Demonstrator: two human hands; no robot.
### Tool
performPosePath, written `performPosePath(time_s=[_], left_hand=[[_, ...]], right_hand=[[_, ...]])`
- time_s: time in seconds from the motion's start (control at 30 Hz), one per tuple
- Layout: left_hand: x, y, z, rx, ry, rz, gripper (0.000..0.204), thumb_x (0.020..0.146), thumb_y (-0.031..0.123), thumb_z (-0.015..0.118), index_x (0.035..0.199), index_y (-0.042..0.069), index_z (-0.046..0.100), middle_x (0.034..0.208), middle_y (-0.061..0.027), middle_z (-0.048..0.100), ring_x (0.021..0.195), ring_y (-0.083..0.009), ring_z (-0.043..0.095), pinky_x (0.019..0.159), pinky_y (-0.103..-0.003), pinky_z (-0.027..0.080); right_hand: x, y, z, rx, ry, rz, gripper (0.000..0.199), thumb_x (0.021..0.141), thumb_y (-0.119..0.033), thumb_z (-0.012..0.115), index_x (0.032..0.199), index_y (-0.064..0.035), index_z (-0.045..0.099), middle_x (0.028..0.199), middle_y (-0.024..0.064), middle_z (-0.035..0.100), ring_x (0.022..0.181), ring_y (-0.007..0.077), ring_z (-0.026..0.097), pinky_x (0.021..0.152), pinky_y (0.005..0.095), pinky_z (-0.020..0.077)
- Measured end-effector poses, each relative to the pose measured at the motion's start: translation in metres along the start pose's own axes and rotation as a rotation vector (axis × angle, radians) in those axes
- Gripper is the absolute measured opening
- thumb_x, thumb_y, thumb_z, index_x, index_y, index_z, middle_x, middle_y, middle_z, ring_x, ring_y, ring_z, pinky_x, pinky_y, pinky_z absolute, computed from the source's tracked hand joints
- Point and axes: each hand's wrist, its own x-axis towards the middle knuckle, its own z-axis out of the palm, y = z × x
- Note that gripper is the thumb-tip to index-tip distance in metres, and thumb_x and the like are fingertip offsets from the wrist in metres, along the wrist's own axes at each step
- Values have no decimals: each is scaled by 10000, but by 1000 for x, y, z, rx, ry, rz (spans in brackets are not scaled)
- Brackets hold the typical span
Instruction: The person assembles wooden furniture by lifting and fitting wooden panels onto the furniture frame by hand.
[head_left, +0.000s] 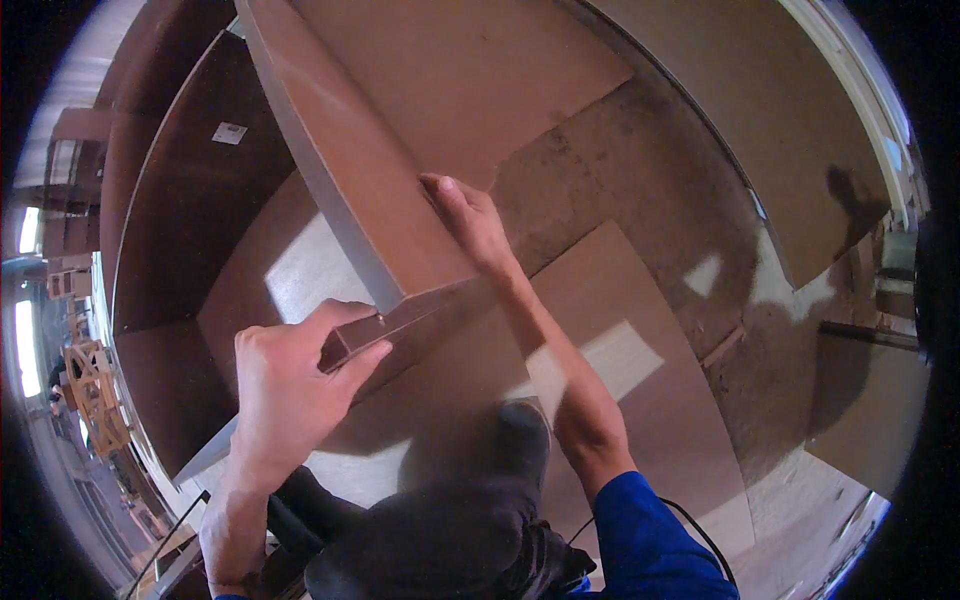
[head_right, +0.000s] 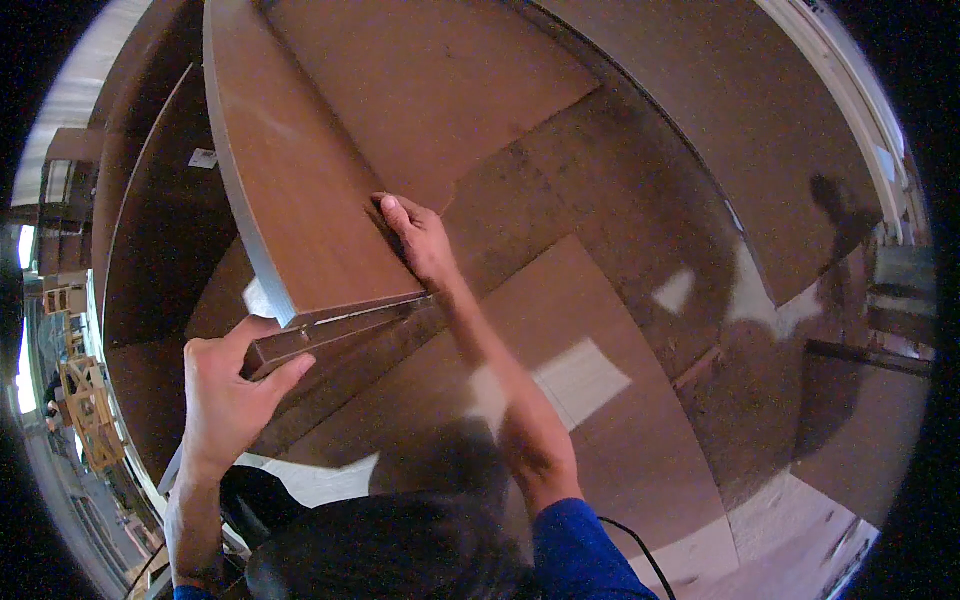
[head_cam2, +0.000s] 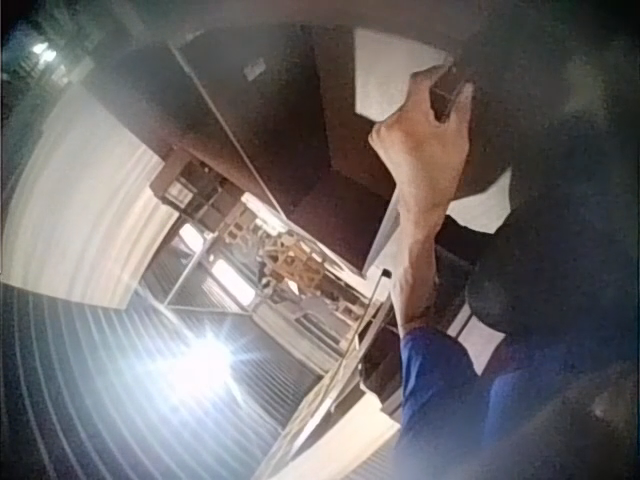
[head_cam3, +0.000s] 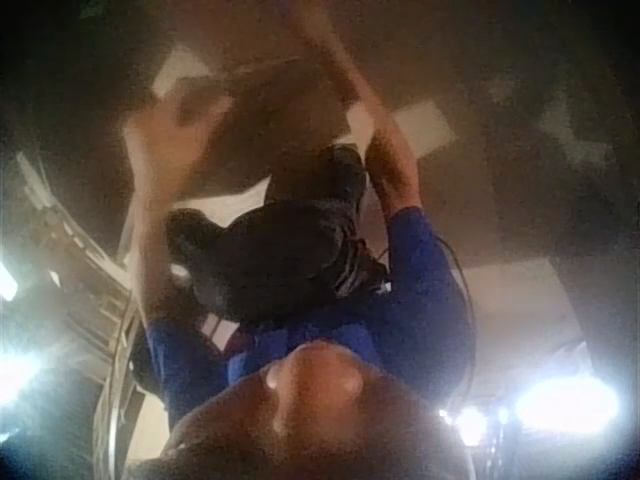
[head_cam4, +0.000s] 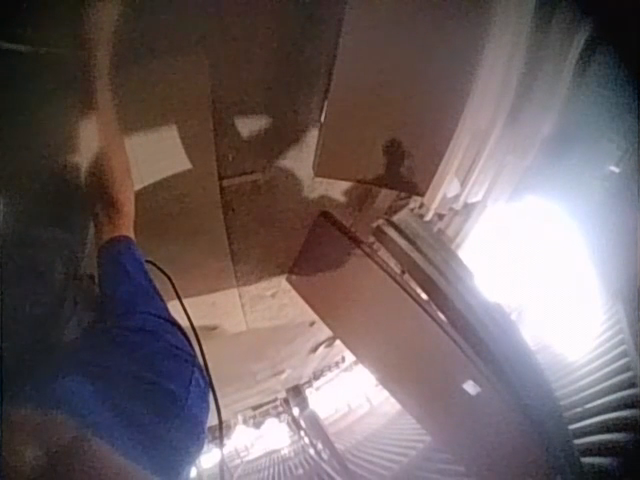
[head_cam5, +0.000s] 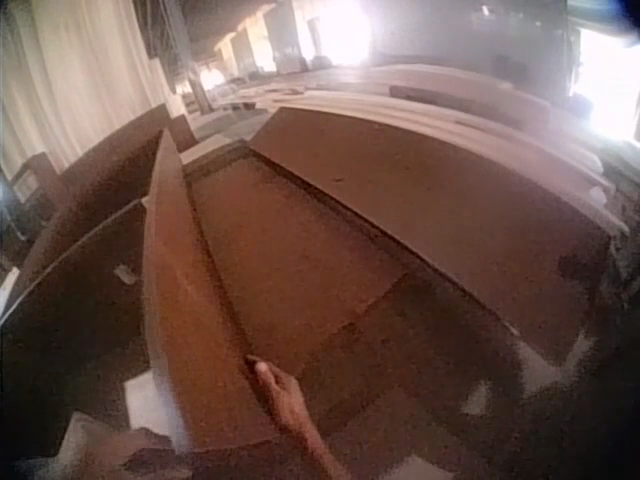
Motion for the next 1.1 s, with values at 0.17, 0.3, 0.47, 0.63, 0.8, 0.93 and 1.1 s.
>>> performPosePath(time_s=[0.17, 0.3, 0.47, 0.63, 0.8, 0.93, 1.1], left_hand=[[6, -3, 9, -17, 4, -15, 229, 780, 155, 790, 969, 54, 707, 702, -120, 697, 604, -238, 691, 600, -296, 525], [9, 0, 2, -63, 1, -50, 215, 782, 147, 786, 961, 56, 709, 723, -127, 703, 627, -251, 698, 621, -307, 537], [3, 0, 0, -31, 28, -21, 213, 779, 143, 790, 964, 68, 714, 721, -125, 700, 625, -243, 697, 616, -306, 537], [4, 2, 0, 57, -23, -24, 247, 777, 202, 803, 977, 87, 716, 746, -105, 716, 635, -242, 699, 623, -300, 550], [1, -1, 0, 57, -2, 52, 220, 797, 217, 784, 967, 99, 710, 744, -83, 722, 652, -237, 712, 629, -306, 554], [2, -3, -1, 23, -27, 2, 264, 757, 154, 816, 966, 23, 719, 792, -152, 729, 708, -233, 736, 656, -291, 558], [9, 11, 2, 3, -69, 13, 259, 763, 159, 813, 959, 19, 716, 788, -141, 728, 694, -228, 733, 646, -292, 559]], right_hand=[[7, 19, -14, 16, -25, -97, 542, 1009, -438, 515, 1278, 26, 597, 1130, 104, 675, 1067, 167, 588, 965, 293, 439], [0, 8, -6, 39, -21, -40, 544, 1010, -437, 517, 1267, 35, 602, 1128, 92, 674, 1058, 163, 589, 953, 296, 445], [-2, 3, -6, 54, -14, 10, 535, 1007, -439, 516, 1257, 24, 611, 1107, 84, 675, 1027, 167, 592, 926, 304, 452], [-8, 0, -8, -116, 10, 19, 487, 1003, -415, 520, 1263, -15, 617, 1093, 84, 685, 1009, 161, 601, 914, 313, 460], [-15, -21, 1, -155, 7, -76, 503, 1006, -393, 525, 1280, 24, 590, 1171, 116, 666, 1057, 190, 606, 942, 315, 457], [-19, -32, 1, 51, -15, -98, 476, 1014, -347, 514, 1274, 47, 580, 1224, 140, 642, 1114, 225, 606, 969, 332, 457], [-19, -22, -37, -150, 233, -123, 467, 1011, -297, 503, 1362, 11, 509, 1331, 117, 588, 1240, 215, 529, 1042, 351, 405]])
